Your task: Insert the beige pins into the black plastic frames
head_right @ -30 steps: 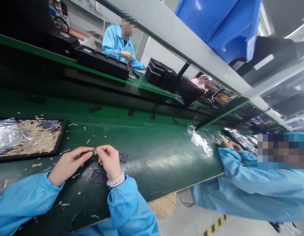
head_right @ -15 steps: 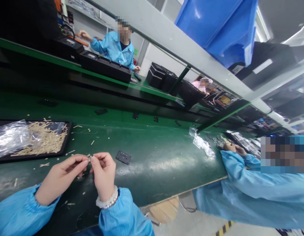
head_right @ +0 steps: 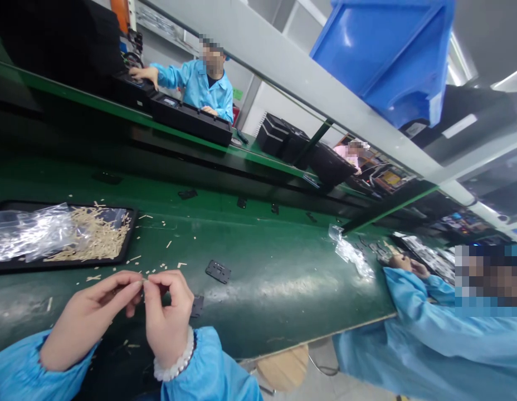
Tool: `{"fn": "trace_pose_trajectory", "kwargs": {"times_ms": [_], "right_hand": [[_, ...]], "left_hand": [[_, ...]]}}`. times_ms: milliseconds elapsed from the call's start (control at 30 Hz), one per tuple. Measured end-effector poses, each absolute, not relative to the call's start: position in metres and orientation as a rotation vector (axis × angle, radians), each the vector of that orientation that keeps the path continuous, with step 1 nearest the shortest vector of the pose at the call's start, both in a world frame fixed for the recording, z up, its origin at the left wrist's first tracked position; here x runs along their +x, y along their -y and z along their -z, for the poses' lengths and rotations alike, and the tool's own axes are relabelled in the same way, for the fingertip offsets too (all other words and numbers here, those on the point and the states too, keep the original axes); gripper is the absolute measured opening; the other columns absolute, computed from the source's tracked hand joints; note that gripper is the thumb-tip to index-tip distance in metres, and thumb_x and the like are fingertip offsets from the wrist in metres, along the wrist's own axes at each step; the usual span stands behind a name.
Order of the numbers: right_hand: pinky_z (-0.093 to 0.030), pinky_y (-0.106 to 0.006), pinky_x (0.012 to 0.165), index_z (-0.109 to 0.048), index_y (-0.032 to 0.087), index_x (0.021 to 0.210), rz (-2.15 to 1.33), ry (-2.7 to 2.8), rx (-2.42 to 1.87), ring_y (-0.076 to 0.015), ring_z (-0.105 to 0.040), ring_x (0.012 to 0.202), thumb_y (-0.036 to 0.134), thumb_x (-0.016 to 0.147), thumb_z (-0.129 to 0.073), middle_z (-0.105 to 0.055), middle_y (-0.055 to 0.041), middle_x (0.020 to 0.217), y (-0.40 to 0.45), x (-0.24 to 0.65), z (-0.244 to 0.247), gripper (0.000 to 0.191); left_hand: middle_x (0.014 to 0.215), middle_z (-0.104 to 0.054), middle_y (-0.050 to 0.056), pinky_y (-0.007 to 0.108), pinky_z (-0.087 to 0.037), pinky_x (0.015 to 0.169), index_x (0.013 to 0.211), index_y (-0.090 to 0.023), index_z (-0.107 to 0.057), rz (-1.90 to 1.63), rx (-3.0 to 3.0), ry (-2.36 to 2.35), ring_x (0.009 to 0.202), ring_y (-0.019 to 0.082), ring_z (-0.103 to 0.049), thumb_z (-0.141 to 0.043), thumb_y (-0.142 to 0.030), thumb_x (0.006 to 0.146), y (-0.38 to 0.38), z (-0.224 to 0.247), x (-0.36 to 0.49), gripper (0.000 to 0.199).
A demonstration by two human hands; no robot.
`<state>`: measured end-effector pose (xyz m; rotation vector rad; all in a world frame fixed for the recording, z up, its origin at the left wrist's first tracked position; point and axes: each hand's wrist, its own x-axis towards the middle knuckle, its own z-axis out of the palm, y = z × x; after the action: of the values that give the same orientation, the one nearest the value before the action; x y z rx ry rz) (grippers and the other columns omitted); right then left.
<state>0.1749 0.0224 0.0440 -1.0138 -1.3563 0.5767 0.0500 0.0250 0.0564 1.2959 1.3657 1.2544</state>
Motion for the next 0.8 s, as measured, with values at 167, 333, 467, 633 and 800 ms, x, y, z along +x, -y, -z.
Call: {"fn": "trace_pose_trajectory", "kwargs": {"times_ms": [167,333,467,633,800], "right_hand": [[-0.059,-0.026,0.077,-0.074,0.021,0.09,-0.481,1.594,-0.967,-0.0168,-0.072,0.085,0.011,0.091,-0.065,-0.073,-0.0056,0.09,-0.026,0.177,-0.054,0.014],[-0.058,-0.031,0.073,-0.075,0.022,0.092,-0.401,1.901,-0.959,-0.0192,-0.071,0.081,0.017,0.095,-0.061,-0.075,-0.0073,0.089,-0.033,0.181,-0.069,0.015],[-0.054,-0.034,0.07,-0.073,0.023,0.085,-0.304,2.051,-0.973,-0.0205,-0.068,0.076,0.016,0.093,-0.057,-0.076,-0.0073,0.086,-0.037,0.173,-0.072,0.019],[-0.054,-0.027,0.07,-0.071,0.022,0.079,-0.557,1.926,-0.953,-0.0175,-0.069,0.076,0.013,0.086,-0.058,-0.075,-0.0059,0.084,-0.05,0.158,-0.07,0.017],[-0.051,-0.026,0.065,-0.07,0.023,0.078,-0.629,1.871,-1.23,-0.0166,-0.069,0.066,0.02,0.089,-0.059,-0.073,0.0002,0.072,-0.089,0.145,-0.065,0.016]], "left_hand": [[0.074,-0.075,0.0,0.019,-0.056,0.052,0.074,-0.025,-0.072,-1.462,1.672,-1.443,0.055,0.014,-0.069,-0.064,-0.052,0.087,-0.02,-0.051,0.033,0.031],[0.094,-0.08,0.001,0.027,-0.059,0.083,0.098,-0.029,-0.075,-1.484,2.285,-1.417,0.085,0.019,-0.076,-0.05,-0.034,0.099,-0.017,-0.044,0.007,0.025],[0.091,-0.079,0.003,0.03,-0.058,0.078,0.097,-0.028,-0.074,-1.428,2.456,-1.462,0.082,0.021,-0.075,-0.048,-0.028,0.096,-0.018,-0.048,-0.001,0.026],[0.081,-0.071,0.001,0.024,-0.055,0.063,0.086,-0.027,-0.067,-1.342,1.936,-1.496,0.071,0.017,-0.069,-0.047,-0.039,0.096,-0.016,-0.057,-0.003,0.025],[0.057,-0.052,-0.005,0.024,-0.047,0.054,0.078,-0.026,-0.066,-1.249,1.324,-1.54,0.054,0.015,-0.052,-0.057,-0.062,0.088,-0.014,-0.057,-0.024,0.039]]}}
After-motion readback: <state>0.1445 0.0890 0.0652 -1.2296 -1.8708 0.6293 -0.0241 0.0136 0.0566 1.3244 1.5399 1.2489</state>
